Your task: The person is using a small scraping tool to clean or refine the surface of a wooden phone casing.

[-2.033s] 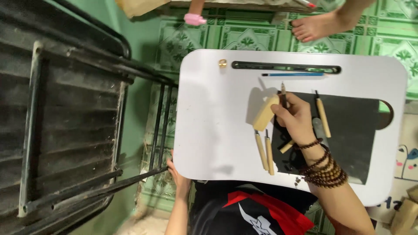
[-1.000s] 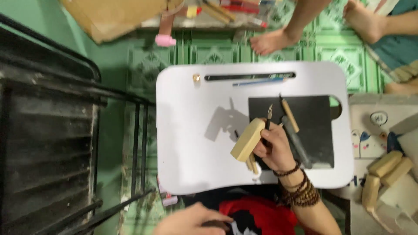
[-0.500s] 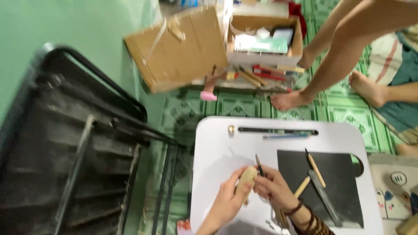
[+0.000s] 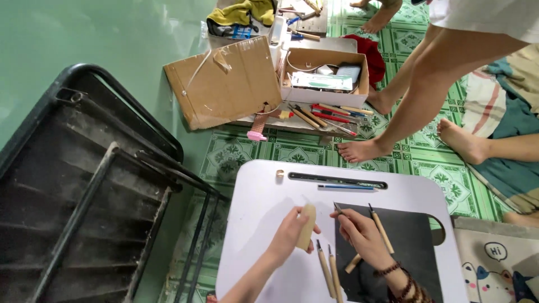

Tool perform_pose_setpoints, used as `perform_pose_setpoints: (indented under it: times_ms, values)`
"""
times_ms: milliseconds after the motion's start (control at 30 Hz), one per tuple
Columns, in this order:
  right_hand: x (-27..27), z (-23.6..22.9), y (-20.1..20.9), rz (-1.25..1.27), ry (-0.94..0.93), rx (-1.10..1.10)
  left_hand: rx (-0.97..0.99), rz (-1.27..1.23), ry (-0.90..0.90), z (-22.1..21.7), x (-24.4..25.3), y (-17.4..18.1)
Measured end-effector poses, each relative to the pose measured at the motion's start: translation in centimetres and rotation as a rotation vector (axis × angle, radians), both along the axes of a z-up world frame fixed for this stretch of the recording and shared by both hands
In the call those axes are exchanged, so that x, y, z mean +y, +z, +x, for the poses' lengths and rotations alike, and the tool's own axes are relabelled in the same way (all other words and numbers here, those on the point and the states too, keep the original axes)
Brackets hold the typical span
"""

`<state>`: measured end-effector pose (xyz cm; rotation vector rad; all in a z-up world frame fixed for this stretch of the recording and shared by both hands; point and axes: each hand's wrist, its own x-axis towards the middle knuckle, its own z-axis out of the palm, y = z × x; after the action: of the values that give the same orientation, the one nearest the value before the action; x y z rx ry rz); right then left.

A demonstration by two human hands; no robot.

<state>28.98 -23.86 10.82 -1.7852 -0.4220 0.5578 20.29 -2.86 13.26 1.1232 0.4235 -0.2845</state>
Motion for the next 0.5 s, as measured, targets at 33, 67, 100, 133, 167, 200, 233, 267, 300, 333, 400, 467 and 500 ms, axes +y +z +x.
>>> perform_pose_setpoints:
  times_ms: [33,67,100,133,167,200,233,267,300,333,400,467,500]
  values:
    - [-0.4,0.3,0.5,0.003,0.004,-0.001,-0.001,0.003,0.004,0.4,-0.5,0.2]
    - [-0.5,0.4,0.7,-0.049,-0.014,-0.066,-0.011,0.013,-0.001,0.6,-0.9,0.2]
    - [-0.7,0.8,0.7,-0.101,-0.032,-0.130,-0.021,0.022,-0.006,1.1,-1.1,0.0]
    - [-1.0,1.1,0.6,-0.101,-0.031,-0.093,0.016,0.023,-0.007,1.8,-1.7,-1.6]
    - [-1.2,1.8,0.2,-0.094,-0.051,-0.276,-0.133,0.019,0.048,2.7,-2.2,-3.4]
    - [-1.4,1.7,-0.5,-0.095,-0.074,-0.439,-0.262,0.012,0.099,2.9,-2.7,-5.6]
    - [-1.1,1.3,0.1,-0.103,-0.077,-0.382,-0.205,0.009,0.093,2.7,-2.6,-5.6]
    - [-0.8,1.4,0.8,-0.097,-0.066,-0.427,-0.250,-0.052,0.065,3.3,-2.5,-5.8]
    - [-0.4,1.8,1.5,-0.091,-0.056,-0.472,-0.295,-0.115,0.041,4.0,-2.3,-5.9]
    - [-0.7,1.6,0.2,-0.101,-0.064,-0.445,-0.267,-0.123,0.032,4.1,-2.3,-6.0]
    - [-1.3,1.5,-1.9,-0.136,-0.051,-0.471,-0.286,-0.157,-0.015,4.8,-2.1,-5.9]
    - [-1.1,1.6,-1.7,-0.163,-0.036,-0.501,-0.272,-0.180,-0.041,5.3,-2.4,-6.7]
    - [-0.9,1.7,-1.6,-0.182,-0.012,-0.550,-0.277,-0.197,-0.059,5.5,-2.5,-7.1]
